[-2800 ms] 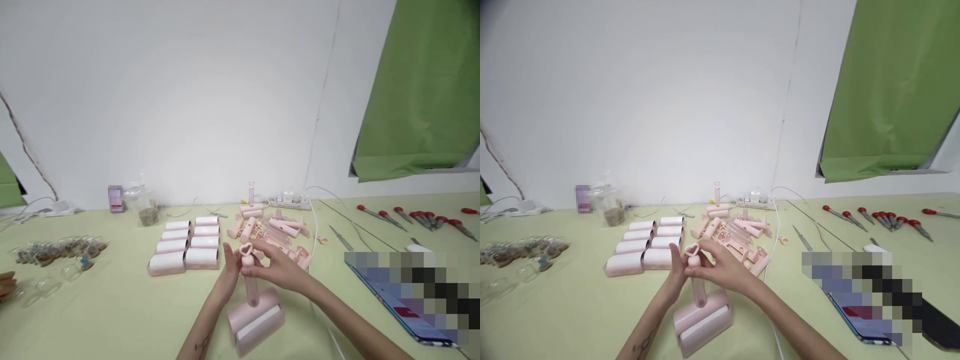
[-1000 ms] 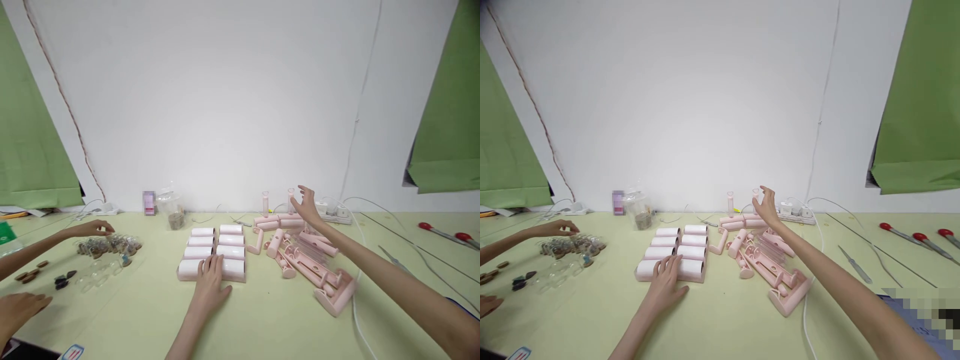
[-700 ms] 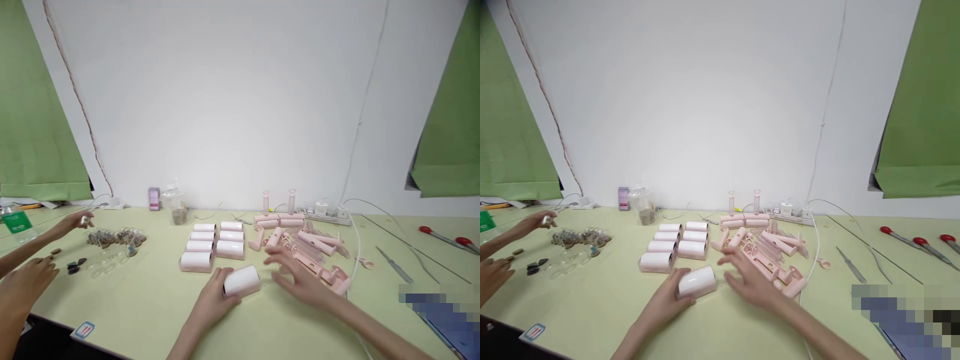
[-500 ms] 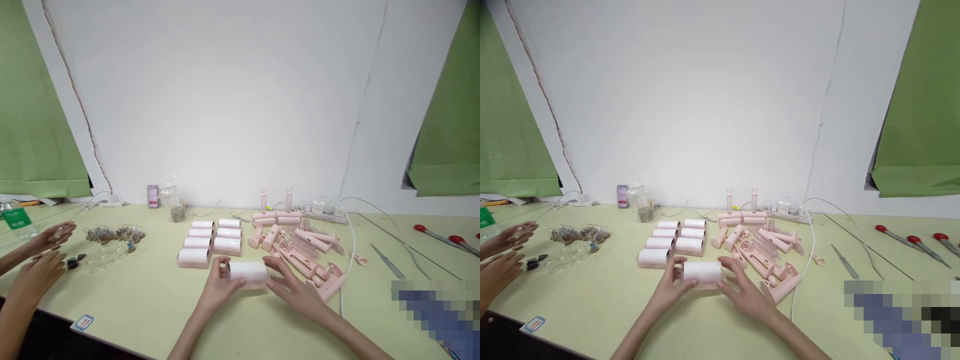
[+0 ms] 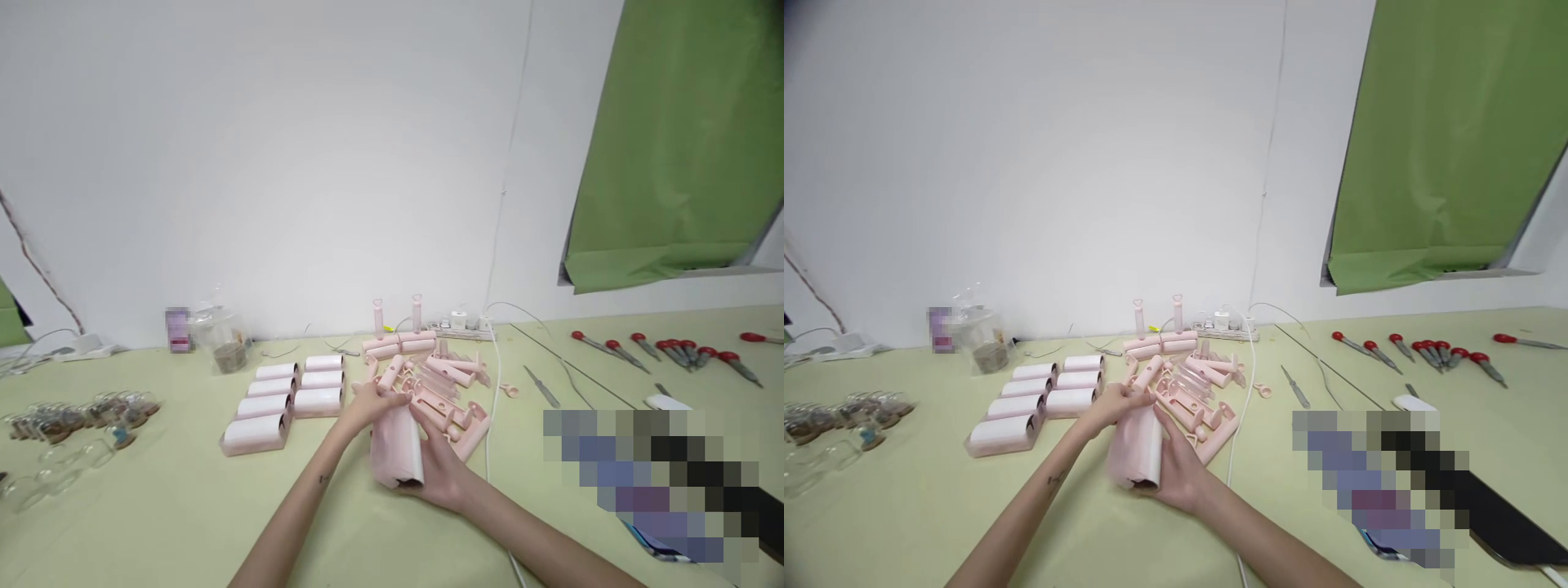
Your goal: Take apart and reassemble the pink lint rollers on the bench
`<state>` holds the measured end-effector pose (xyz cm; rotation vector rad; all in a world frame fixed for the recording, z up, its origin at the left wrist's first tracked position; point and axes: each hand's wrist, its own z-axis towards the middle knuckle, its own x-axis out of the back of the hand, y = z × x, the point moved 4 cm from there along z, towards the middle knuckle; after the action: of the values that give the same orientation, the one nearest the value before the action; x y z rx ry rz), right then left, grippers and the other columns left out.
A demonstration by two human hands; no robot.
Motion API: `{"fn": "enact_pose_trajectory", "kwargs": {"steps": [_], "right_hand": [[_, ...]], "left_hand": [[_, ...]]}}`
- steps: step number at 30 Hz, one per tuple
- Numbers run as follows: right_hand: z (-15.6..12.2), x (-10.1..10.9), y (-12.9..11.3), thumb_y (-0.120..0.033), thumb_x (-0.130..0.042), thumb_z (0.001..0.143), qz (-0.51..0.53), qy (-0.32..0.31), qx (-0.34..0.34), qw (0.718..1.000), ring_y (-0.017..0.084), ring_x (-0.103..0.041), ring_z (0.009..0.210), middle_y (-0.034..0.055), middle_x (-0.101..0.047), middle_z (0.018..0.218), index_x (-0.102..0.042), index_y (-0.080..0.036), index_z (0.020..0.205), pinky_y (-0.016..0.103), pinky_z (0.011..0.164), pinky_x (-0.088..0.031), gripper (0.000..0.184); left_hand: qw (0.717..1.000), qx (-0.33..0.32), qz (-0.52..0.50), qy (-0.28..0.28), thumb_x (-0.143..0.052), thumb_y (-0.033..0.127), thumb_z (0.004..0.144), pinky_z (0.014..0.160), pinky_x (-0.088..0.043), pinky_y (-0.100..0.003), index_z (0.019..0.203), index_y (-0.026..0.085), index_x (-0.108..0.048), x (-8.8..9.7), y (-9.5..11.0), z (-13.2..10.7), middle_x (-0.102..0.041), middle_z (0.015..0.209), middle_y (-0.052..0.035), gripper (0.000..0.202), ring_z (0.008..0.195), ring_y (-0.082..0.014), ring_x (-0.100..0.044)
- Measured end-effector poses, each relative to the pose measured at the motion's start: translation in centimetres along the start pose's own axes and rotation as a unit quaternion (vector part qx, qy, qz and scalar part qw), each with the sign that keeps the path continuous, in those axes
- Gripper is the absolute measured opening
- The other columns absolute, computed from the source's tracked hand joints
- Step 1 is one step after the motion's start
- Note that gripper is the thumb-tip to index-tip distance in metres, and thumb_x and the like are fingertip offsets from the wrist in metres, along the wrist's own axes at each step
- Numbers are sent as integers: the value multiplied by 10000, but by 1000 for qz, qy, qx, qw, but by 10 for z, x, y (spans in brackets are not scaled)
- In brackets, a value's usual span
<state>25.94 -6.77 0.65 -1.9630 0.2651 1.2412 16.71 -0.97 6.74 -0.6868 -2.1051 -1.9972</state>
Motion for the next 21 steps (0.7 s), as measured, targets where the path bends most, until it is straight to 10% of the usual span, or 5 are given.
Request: {"fn": "enact_pose_trajectory", "kwargs": {"steps": [15, 21], "right_hand": [[-3, 4, 12, -481, -582, 718, 116, 55, -8, 992, 171, -607, 685, 21, -628, 725, -534, -200, 931, 347, 698, -479, 356], [-5, 10, -14, -374, -581, 754, 150, 44, 58, 986, 154, -601, 720, 50, -610, 825, -538, -184, 915, 252, 601, -483, 253]], "left_hand": [[997, -70, -2, 34, -498, 614, 658, 370, -235, -189, 688, 159, -538, 47, -11, -13, -415, 548, 41, 458, 448, -94, -383], [980, -144, -24, 138, -558, 495, 663, 675, -420, -232, 859, 205, -471, 75, -47, -40, -501, 882, -7, 361, 755, -138, -510]]}}
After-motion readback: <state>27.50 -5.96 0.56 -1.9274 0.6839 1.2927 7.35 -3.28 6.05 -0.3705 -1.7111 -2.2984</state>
